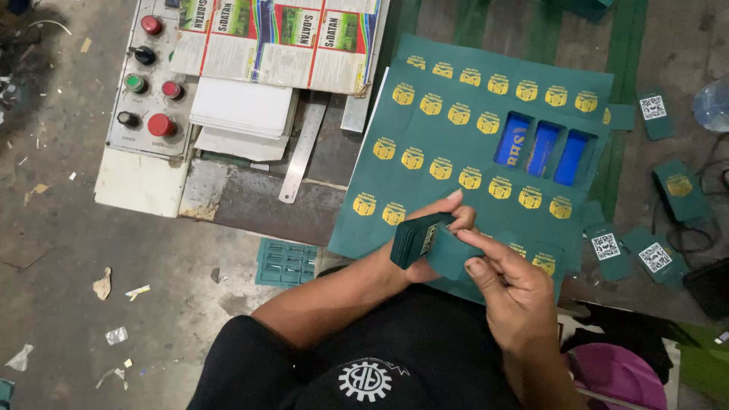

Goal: Stripping and sorting die-cut printed labels from a sheet.

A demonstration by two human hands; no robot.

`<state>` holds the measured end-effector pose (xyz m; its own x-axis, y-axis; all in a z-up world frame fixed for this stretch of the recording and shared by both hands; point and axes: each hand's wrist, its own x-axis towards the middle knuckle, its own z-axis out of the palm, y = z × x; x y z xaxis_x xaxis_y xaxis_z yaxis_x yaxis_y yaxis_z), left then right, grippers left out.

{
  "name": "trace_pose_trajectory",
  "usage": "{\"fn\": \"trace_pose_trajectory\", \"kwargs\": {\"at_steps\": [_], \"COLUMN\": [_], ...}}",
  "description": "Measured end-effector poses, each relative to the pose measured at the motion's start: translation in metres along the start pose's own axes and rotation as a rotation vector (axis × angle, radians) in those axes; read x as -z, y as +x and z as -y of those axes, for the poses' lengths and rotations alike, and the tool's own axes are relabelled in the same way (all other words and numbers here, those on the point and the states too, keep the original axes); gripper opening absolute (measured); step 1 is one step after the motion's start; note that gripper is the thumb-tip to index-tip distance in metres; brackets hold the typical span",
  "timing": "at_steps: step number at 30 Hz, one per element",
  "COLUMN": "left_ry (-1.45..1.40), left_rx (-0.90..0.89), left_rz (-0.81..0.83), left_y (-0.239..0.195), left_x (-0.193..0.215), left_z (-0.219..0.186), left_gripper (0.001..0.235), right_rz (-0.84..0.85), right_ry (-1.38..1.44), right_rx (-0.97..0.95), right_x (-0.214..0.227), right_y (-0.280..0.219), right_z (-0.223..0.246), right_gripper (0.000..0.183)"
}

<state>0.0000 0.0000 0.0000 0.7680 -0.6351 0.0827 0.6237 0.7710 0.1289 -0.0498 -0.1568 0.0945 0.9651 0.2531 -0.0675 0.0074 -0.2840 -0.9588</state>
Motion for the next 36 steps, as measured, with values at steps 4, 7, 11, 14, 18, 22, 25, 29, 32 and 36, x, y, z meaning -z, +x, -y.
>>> {"fn": "trace_pose_trajectory", "kwargs": {"at_steps": [4, 7, 11, 14, 18, 22, 25, 29, 32, 36], "left_ry": [-0.059, -0.024, -0.044, -0.035, -0.056, -0.106, -0.099, -0.066, -0.08, -0.07], "left_rx": [0.0, 0.005, -0.011, -0.012, 0.008, 0.001, -0.002, 0.005, 0.013, 0.003], "left_rz": [0.047, 0.01, 0.03, 0.021, -0.024, 0.042, 0.039, 0.032, 0.043, 0.019], "left_y": [-0.001, -0.002, -0.002, -0.001, -0.003, -0.001, -0.001, -0.001, 0.0, 0.003], "left_x": [0.007, 0.003, 0.005, 0.001, -0.006, 0.006, 0.004, 0.004, 0.007, 0.005], "left_z": [0.003, 0.002, 0.005, 0.006, 0.005, 0.009, 0.008, 0.007, 0.008, 0.008], "left_gripper": [0.056, 0.054, 0.055, 0.056, 0.057, 0.057, 0.057, 0.057, 0.058, 0.057], "right_rz": [0.005, 0.036, 0.025, -0.01, -0.038, -0.05, -0.051, -0.032, -0.023, -0.016], "right_ry": [0.008, 0.047, 0.175, 0.292, 0.277, 0.266, 0.254, 0.312, 0.325, 0.26], "right_rx": [0.049, 0.067, 0.034, 0.019, 0.044, 0.058, 0.038, 0.056, 0.059, 0.044], "right_x": [0.002, 0.003, 0.003, 0.004, 0.004, 0.002, 0.002, 0.003, 0.003, 0.008], "right_y": [0.0, 0.001, 0.001, -0.002, -0.005, -0.004, -0.003, -0.002, -0.001, 0.001], "right_z": [-0.001, 0.002, -0.006, -0.023, -0.025, -0.019, -0.021, -0.027, -0.027, -0.032], "right_gripper": [0.032, 0.032, 0.03, 0.024, 0.019, 0.019, 0.019, 0.02, 0.021, 0.022]}}
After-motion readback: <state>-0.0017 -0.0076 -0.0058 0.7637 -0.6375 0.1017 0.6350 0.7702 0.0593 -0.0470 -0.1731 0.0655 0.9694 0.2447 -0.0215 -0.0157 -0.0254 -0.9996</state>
